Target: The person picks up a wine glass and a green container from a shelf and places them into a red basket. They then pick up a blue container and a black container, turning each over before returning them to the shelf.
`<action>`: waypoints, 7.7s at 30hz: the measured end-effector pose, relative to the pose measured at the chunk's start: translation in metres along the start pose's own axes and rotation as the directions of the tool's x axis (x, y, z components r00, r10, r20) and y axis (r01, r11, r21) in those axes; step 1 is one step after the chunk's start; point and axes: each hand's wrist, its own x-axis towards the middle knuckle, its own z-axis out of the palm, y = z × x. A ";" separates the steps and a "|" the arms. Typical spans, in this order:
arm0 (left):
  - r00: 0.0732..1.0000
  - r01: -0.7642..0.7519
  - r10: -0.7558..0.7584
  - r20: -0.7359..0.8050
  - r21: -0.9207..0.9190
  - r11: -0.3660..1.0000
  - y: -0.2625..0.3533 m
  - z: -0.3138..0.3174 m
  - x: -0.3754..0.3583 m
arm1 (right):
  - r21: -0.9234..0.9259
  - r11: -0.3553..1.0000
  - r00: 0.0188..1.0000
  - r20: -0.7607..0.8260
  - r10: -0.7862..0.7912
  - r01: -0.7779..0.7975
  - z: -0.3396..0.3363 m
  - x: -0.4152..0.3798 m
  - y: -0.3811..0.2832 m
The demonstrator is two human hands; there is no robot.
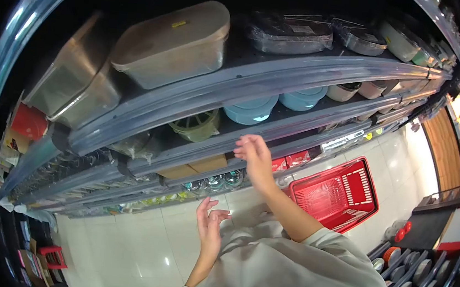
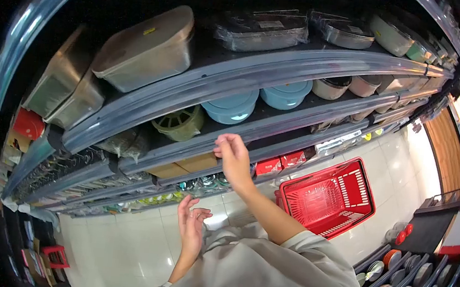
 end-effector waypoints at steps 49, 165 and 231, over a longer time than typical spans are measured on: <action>0.931 0.069 -0.101 0.350 0.102 0.992 0.053 -0.100 0.049 | -0.198 0.963 0.909 -0.339 -0.240 0.181 0.031 -0.073 -0.025; 0.847 0.490 -0.527 0.061 0.292 0.821 -0.081 -0.008 0.003 | -0.196 0.790 0.509 -0.845 0.165 -0.581 -0.412 -0.164 0.197; 0.976 0.157 -0.143 -0.162 0.080 0.984 0.041 -0.212 0.019 | -0.503 0.657 0.822 0.252 -0.510 0.562 0.147 -0.038 0.006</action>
